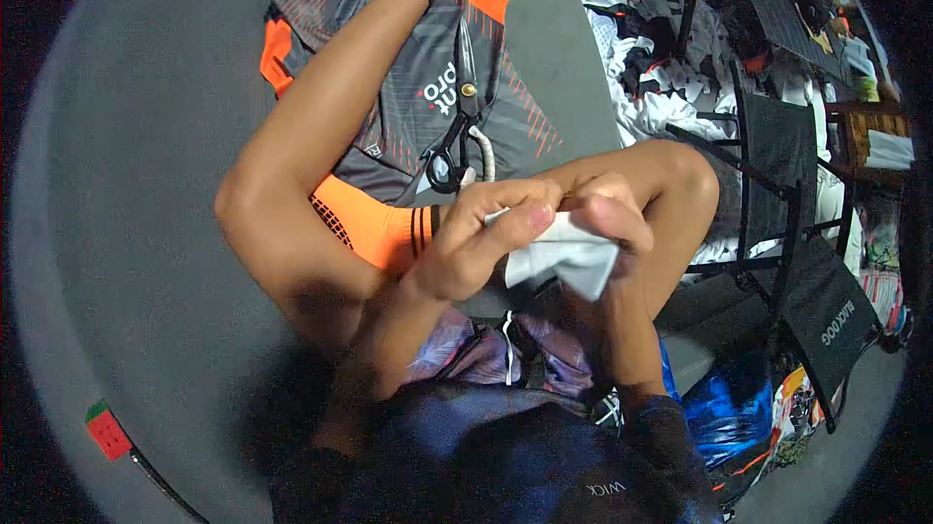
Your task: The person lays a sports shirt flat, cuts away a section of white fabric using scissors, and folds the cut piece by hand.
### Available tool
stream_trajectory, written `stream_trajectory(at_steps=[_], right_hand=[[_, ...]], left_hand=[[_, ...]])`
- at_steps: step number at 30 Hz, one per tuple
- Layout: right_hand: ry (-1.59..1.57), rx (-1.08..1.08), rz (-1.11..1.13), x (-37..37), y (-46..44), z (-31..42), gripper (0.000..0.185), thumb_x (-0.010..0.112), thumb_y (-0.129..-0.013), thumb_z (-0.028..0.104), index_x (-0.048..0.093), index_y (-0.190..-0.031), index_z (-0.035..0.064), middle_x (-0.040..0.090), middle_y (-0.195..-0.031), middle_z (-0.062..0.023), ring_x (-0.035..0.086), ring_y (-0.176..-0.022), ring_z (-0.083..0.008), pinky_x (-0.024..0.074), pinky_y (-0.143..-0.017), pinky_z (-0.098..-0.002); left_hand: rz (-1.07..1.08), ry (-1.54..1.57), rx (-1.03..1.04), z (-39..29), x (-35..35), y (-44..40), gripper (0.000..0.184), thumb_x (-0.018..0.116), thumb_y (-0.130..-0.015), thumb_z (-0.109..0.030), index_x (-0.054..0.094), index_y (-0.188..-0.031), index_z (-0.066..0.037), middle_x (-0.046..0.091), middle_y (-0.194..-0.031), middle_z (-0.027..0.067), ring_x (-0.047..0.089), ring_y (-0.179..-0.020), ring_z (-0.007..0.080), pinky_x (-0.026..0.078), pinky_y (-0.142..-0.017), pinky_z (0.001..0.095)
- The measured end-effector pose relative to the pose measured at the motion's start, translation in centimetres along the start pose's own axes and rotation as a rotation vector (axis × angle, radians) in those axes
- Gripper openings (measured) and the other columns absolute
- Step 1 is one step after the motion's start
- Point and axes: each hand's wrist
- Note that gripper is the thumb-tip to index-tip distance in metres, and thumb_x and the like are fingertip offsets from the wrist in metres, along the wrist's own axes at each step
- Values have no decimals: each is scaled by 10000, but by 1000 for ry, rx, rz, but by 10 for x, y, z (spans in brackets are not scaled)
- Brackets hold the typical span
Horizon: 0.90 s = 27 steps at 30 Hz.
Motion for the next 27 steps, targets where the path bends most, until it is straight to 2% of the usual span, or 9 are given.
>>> stream_trajectory(at_steps=[3,5,7,12,14,21,24,26,27], right_hand=[[-92,-72,-180,26,14,7,340,568,-819,282,507,-576,52,506,-559,-29,426,-478,-100,308,-449,-279],[-247,-98,-416,44,17,10,314,557,-823,281,540,-618,44,534,-573,-44,458,-490,-120,339,-457,-282],[-371,-112,-585,48,18,8,307,548,-828,285,558,-647,37,547,-579,-51,476,-500,-130,357,-463,-282],[-585,-240,-232,57,13,11,329,536,-849,325,553,-663,53,535,-564,-52,468,-509,-148,360,-474,-295],[-595,-266,-205,63,7,11,346,527,-855,335,528,-647,59,527,-563,-51,451,-504,-146,349,-472,-293],[-583,-350,-184,76,-10,10,415,496,-880,372,440,-591,79,499,-559,-47,388,-486,-140,310,-467,-289],[-399,-341,-332,80,-9,15,441,486,-886,380,412,-572,80,492,-559,-49,381,-483,-139,302,-464,-291],[-280,-289,-436,72,-9,12,445,484,-885,378,409,-568,75,493,-561,-51,393,-486,-141,304,-462,-296],[-292,-276,-245,60,-15,9,439,496,-876,368,411,-569,67,495,-566,-53,409,-492,-143,307,-460,-302]], left_hand=[[-80,562,132,-11,28,-7,341,457,-932,-262,420,-653,-69,369,-644,-18,350,-624,74,297,-555,243],[-140,570,91,-26,37,-8,359,425,-922,-300,368,-613,-125,393,-597,11,351,-608,130,296,-565,285],[-161,596,149,-29,40,-9,354,419,-925,-304,363,-622,-130,383,-588,2,350,-608,130,298,-568,288],[-197,658,400,-41,51,-19,332,396,-938,-306,343,-651,-148,353,-556,-32,346,-605,128,310,-578,299],[-181,674,470,-45,55,-21,326,390,-941,-304,338,-656,-153,347,-549,-39,346,-603,127,314,-579,301],[-434,838,592,-53,60,-26,336,387,-950,-320,340,-656,-164,337,-545,-44,336,-586,124,330,-595,294],[-180,741,619,-51,45,-27,341,393,-948,-339,344,-659,-164,327,-536,-42,330,-575,122,329,-599,287],[-177,723,561,-46,33,-22,342,403,-945,-338,342,-658,-163,318,-535,-41,333,-581,123,330,-600,287],[-182,712,499,-44,26,-18,343,412,-942,-338,341,-656,-162,309,-533,-41,336,-586,124,332,-601,288]])
Point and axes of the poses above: each hand's wrist, its own y-axis away from the middle knuckle, its own x-axis out of the palm, z = x × y
